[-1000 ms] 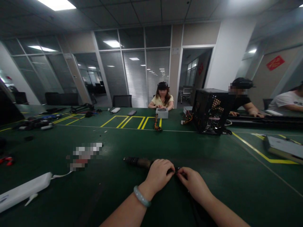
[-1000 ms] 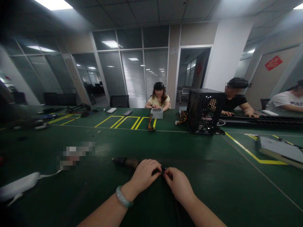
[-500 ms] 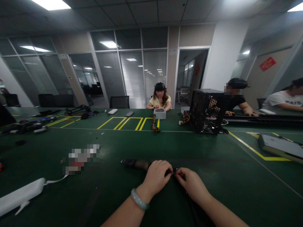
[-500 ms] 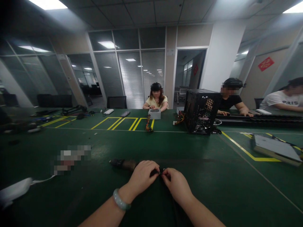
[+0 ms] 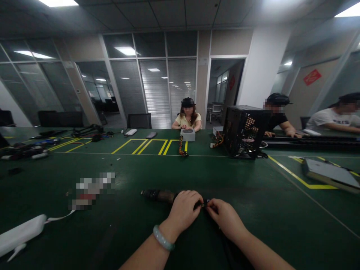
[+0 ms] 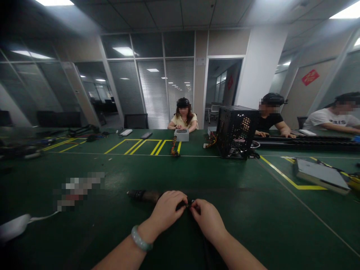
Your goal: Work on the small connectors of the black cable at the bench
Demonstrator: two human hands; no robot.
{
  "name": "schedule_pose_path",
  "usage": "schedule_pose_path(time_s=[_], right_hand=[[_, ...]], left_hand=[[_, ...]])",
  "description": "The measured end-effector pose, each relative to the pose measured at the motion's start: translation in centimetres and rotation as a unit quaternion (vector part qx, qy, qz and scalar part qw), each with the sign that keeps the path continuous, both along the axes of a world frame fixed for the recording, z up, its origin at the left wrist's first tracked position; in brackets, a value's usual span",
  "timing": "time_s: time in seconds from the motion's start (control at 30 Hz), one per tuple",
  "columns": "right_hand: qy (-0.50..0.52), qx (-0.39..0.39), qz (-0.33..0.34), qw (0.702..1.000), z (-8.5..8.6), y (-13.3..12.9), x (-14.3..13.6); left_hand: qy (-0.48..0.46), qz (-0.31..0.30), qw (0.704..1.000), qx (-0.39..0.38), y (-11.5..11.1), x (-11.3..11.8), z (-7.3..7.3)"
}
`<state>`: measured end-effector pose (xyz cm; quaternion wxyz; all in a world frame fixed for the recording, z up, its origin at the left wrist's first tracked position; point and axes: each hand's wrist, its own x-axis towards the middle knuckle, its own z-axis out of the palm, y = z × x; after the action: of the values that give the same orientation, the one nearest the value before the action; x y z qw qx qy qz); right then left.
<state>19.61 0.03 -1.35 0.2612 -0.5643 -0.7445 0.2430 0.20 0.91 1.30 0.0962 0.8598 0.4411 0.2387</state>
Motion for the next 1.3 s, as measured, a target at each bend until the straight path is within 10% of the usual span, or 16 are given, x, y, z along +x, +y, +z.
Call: schedule_pose_path(time_s=[1.3], right_hand=[[0.022, -0.029, 0.008, 0.999, 0.9, -0.4, 0.3]], left_hand=[[-0.012, 0.018, 1.0, 0.015, -0.2, -0.7, -0.4]])
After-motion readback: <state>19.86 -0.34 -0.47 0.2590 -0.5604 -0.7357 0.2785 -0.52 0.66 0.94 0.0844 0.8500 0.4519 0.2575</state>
